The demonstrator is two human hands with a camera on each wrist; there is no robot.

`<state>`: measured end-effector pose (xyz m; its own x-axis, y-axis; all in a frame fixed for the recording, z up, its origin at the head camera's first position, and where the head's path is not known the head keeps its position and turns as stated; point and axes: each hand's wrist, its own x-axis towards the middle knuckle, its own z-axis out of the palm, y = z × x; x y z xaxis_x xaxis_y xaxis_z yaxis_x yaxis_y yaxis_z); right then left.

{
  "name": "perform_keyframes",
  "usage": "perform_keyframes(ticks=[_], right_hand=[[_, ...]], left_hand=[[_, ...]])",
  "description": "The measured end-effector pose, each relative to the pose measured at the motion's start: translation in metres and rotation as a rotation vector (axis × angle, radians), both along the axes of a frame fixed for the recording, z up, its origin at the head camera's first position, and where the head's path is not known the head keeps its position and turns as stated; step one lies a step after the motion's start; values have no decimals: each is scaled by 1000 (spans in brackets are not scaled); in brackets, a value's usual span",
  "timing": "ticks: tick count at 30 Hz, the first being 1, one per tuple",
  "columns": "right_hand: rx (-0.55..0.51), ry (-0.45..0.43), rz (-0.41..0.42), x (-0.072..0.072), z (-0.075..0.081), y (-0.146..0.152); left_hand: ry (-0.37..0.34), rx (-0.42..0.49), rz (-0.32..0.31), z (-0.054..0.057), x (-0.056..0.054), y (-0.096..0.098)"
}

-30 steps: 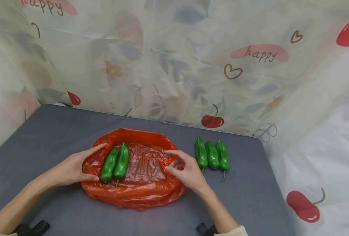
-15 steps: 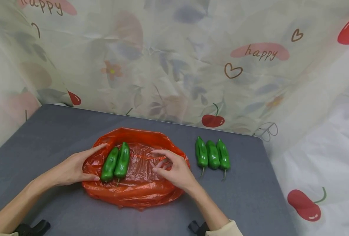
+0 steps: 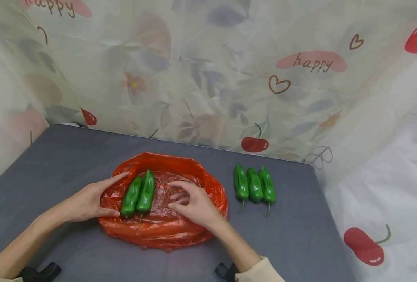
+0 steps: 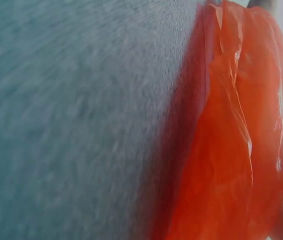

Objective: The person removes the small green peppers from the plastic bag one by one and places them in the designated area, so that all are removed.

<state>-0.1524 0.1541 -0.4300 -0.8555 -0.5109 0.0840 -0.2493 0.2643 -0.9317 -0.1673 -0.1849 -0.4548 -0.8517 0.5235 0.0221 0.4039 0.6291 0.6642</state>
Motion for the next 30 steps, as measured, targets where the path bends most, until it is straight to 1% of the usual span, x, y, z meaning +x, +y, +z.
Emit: perform_keyframes(ticks=[4,8,14,22,30], right_hand=[[23,2,8,1,2,-8],[67,-11,0,3,3,-12],[133,1,0,1,-4,-20],[202,0,46,-2,-8,-31],[243,0,34,-3,-11,-39]], left_hand=[[-4,4,-1,0,1,0],[-4,6,-1,0,1,1],[-8,-5,-3,-1,1,1],[-18,-8,-7,0,1,2],[-28,-18,-9,0,2,2]])
